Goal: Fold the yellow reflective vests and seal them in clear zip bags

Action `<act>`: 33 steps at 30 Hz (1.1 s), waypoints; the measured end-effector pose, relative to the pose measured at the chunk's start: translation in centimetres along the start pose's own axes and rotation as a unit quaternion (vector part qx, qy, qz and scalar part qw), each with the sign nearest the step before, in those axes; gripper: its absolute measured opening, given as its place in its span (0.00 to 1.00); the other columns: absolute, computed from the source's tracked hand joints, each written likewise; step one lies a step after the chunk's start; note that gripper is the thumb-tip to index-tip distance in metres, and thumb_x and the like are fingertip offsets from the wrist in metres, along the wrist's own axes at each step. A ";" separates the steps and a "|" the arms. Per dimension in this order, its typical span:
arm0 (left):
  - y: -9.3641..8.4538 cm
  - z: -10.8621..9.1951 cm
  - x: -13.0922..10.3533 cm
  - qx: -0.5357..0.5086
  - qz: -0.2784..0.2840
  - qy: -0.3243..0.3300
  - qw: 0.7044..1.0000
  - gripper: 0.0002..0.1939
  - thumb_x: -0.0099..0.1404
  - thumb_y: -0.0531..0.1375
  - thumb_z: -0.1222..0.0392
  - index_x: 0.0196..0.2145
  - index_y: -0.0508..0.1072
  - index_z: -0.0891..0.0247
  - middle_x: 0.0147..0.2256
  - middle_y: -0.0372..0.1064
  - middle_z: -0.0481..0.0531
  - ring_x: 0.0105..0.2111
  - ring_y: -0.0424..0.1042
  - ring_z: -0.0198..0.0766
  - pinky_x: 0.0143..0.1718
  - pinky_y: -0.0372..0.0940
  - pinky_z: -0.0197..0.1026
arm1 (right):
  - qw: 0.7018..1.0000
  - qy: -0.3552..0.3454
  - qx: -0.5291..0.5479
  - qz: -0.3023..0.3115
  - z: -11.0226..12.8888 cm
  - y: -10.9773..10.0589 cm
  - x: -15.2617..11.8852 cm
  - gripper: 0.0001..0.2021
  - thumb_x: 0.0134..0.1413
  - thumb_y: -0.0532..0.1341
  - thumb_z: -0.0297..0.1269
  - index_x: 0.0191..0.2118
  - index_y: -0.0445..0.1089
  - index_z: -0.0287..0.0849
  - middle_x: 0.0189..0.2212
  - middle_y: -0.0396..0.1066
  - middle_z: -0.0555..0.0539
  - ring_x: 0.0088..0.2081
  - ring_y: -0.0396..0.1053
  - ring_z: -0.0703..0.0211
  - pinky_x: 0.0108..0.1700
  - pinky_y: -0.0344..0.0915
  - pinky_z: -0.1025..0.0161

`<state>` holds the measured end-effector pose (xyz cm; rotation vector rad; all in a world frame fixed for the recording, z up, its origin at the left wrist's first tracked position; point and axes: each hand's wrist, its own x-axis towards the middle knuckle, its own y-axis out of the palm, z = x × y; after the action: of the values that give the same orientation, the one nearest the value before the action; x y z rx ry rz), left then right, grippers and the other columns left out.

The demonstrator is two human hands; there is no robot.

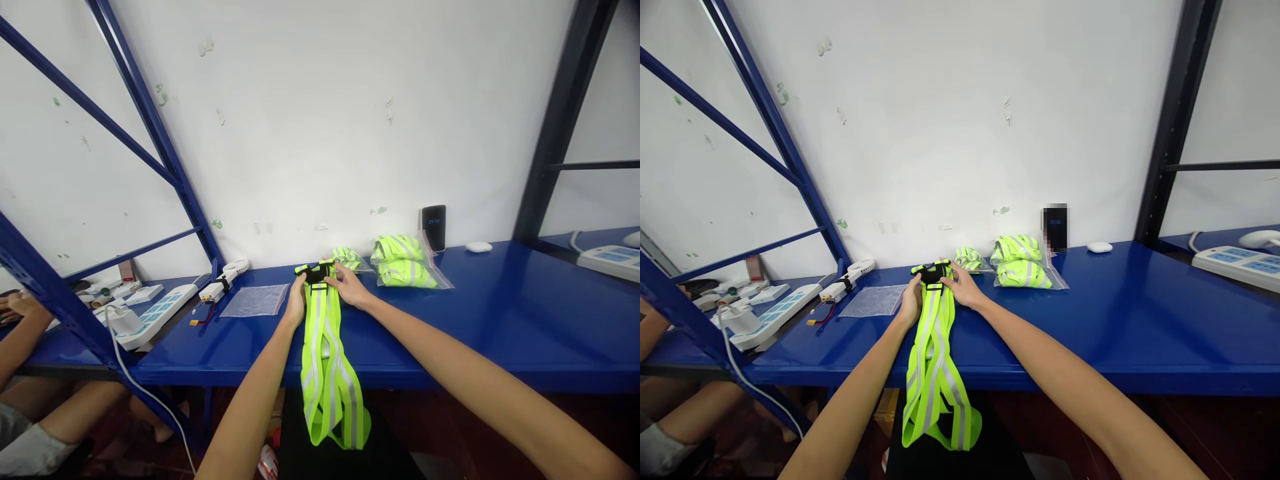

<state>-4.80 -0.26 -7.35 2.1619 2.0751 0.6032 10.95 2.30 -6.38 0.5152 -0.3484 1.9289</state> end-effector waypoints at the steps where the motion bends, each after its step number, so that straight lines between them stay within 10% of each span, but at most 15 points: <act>1: 0.0 0.0 0.0 -0.020 0.007 -0.005 1.000 0.32 0.59 0.58 0.37 0.50 0.73 0.66 0.40 0.78 0.56 0.44 0.75 0.52 0.46 0.68 0.49 | 1.000 -0.002 -0.006 -0.006 -0.1 0.0 0.1 0.19 0.47 0.65 0.44 0.47 0.72 0.44 0.43 0.74 0.46 0.45 0.71 0.51 0.51 0.66 0.54; 15: 0.0 -1.5 -0.8 -0.011 0.011 -0.057 0.998 0.25 0.53 0.67 0.49 0.46 0.71 0.62 0.37 0.76 0.53 0.34 0.76 0.43 0.36 0.69 0.41 | 0.993 0.008 -0.068 -0.096 0.1 -1.2 0.3 0.12 0.42 0.61 0.33 0.35 0.79 0.42 0.40 0.77 0.45 0.50 0.69 0.46 0.55 0.62 0.51; 24: -0.5 -1.4 -0.5 -0.070 -0.040 -0.004 0.997 0.37 0.49 0.68 0.65 0.57 0.64 0.62 0.34 0.76 0.49 0.31 0.74 0.36 0.37 0.67 0.38 | 0.959 0.202 0.160 0.114 2.7 -1.8 -0.7 0.35 0.47 0.63 0.32 0.63 0.59 0.58 0.45 0.74 0.49 0.39 0.74 0.56 0.41 0.71 0.58; 33: -0.7 -0.9 -0.6 -0.012 0.041 -0.017 0.999 0.26 0.47 0.68 0.67 0.46 0.71 0.63 0.40 0.75 0.53 0.42 0.75 0.42 0.45 0.67 0.42 | 0.968 0.215 0.127 0.019 1.5 -1.9 -0.4 0.39 0.42 0.67 0.25 0.62 0.55 0.48 0.36 0.75 0.49 0.31 0.74 0.58 0.36 0.73 0.59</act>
<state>-5.74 -0.98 -6.83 2.2361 1.9603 0.5920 13.08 2.04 -5.30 0.2418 0.1715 2.0721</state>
